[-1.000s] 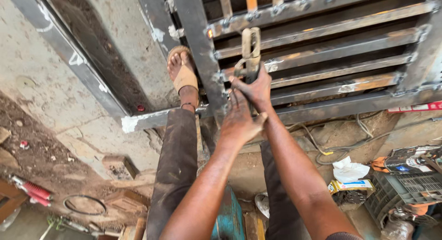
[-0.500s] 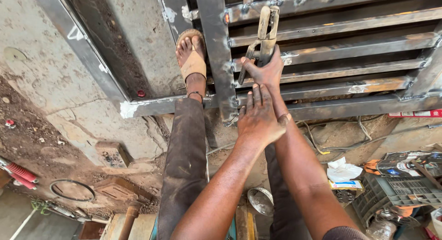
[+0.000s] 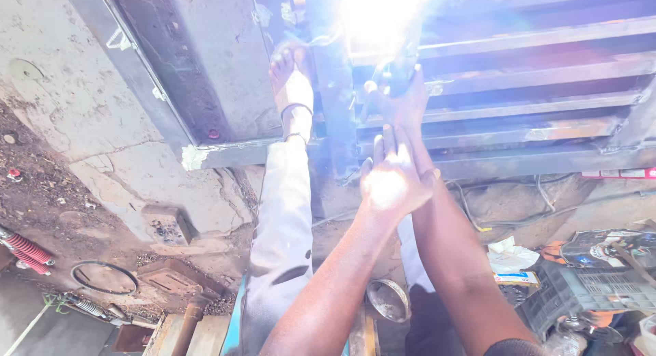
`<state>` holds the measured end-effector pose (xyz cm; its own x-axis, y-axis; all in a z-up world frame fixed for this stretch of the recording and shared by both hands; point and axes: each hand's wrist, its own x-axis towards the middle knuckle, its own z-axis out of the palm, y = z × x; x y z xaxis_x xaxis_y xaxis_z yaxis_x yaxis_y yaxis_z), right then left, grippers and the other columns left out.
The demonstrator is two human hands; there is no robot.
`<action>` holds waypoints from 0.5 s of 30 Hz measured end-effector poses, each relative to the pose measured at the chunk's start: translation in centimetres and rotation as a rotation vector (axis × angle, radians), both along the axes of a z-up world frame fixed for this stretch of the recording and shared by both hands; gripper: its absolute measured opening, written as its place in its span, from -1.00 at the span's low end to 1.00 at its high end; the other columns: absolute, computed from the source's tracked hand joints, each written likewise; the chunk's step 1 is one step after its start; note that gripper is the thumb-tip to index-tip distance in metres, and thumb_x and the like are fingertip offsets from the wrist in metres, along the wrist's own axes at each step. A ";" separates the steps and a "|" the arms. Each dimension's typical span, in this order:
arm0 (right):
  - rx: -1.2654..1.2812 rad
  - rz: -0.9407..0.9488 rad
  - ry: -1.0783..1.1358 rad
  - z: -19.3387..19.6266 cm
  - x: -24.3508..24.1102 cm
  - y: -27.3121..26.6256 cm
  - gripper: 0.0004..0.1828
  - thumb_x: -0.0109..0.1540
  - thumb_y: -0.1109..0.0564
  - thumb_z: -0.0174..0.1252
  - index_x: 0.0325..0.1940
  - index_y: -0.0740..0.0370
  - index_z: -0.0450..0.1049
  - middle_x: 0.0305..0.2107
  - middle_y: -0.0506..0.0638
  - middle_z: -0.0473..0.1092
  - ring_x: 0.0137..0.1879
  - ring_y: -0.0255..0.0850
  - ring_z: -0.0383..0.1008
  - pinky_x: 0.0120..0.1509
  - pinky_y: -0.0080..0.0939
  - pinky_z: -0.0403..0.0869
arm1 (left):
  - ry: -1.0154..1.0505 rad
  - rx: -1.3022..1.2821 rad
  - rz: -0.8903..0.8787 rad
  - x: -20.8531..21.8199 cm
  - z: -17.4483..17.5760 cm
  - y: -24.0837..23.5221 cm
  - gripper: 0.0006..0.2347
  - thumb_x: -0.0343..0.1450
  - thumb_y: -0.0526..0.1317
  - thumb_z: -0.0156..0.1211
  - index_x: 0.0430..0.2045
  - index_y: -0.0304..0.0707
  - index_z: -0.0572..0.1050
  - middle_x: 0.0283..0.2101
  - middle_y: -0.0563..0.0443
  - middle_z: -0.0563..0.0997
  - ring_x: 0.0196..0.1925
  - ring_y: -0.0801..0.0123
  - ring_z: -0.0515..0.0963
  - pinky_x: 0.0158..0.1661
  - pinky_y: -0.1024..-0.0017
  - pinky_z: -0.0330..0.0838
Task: The person welds components of a metal gate together using a welding electrode holder, applying the arc to several joints between vertical bars and the frame while using their free hand to steady the structure.
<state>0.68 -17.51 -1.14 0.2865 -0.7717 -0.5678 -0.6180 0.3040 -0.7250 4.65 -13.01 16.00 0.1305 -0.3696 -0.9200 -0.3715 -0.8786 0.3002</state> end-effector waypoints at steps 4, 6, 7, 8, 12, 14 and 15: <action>-0.035 -0.003 -0.098 -0.4 -0.4 -0.3 -0.35 0.06 0.03 0.54 0.07 0.29 0.37 -0.20 0.05 0.61 -0.12 -0.24 0.63 0.01 -0.19 0.58 | 0.017 -0.009 0.019 -0.2 -0.8 -0.1 -0.10 0.33 0.14 0.23 0.45 -0.37 -0.12 0.55 -0.31 -0.13 0.57 -0.09 -0.09 0.34 -0.19 0.02; -0.126 0.050 -0.037 -0.6 -0.4 -0.6 -0.25 0.04 0.00 0.61 0.11 0.34 0.35 -0.21 0.09 0.59 -0.11 -0.18 0.62 0.04 -0.14 0.55 | 0.048 0.010 0.026 -0.2 -1.2 -0.2 -0.08 0.31 0.13 0.25 0.44 -0.37 -0.15 0.53 -0.29 -0.13 0.56 -0.09 -0.11 0.33 -0.20 0.00; -0.121 0.058 -0.020 -0.6 -0.4 -0.5 -0.26 0.03 -0.01 0.60 0.10 0.34 0.35 -0.22 0.10 0.59 -0.12 -0.16 0.62 0.03 -0.13 0.55 | 0.030 -0.002 0.025 -0.3 -1.1 -0.1 -0.09 0.31 0.12 0.25 0.44 -0.37 -0.13 0.54 -0.29 -0.11 0.56 -0.09 -0.10 0.34 -0.19 0.01; -0.117 0.065 -0.002 -0.5 -0.4 -0.5 -0.26 0.03 -0.01 0.60 0.10 0.35 0.36 -0.22 0.10 0.59 -0.12 -0.14 0.63 0.03 -0.12 0.55 | 0.013 -0.014 0.024 -0.4 -1.1 0.1 -0.09 0.31 0.12 0.25 0.45 -0.38 -0.11 0.54 -0.29 -0.09 0.57 -0.08 -0.08 0.34 -0.18 0.03; -0.015 0.023 -0.010 -0.4 -0.5 -0.5 -0.30 0.03 -0.05 0.55 0.07 0.34 0.39 -0.22 0.09 0.61 -0.11 -0.12 0.67 0.05 -0.12 0.59 | 0.012 -0.016 0.003 -0.4 -1.3 0.1 -0.08 0.31 0.14 0.25 0.44 -0.40 -0.11 0.54 -0.31 -0.09 0.57 -0.10 -0.08 0.35 -0.18 0.04; -0.129 0.075 0.012 -0.8 -0.5 -0.7 -0.18 0.02 -0.06 0.60 0.12 0.41 0.31 -0.21 0.12 0.57 -0.10 -0.11 0.63 0.03 -0.11 0.56 | 0.012 -0.023 0.005 -0.4 -1.4 0.1 -0.09 0.31 0.14 0.25 0.45 -0.39 -0.11 0.54 -0.33 -0.10 0.57 -0.11 -0.09 0.35 -0.18 0.03; -0.186 0.101 0.023 -0.9 -0.4 -0.8 -0.12 0.01 -0.06 0.63 0.14 0.44 0.27 -0.21 0.14 0.55 -0.10 -0.11 0.61 0.03 -0.10 0.55 | 0.012 -0.027 0.005 -0.4 -1.4 0.1 -0.09 0.32 0.14 0.25 0.45 -0.39 -0.11 0.54 -0.34 -0.10 0.57 -0.12 -0.09 0.35 -0.18 0.03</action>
<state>0.24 -18.32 -2.08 0.3563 -0.8320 -0.4253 -0.6557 0.1016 -0.7482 4.26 -12.91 14.56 0.1212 -0.3940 -0.9111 -0.3629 -0.8719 0.3288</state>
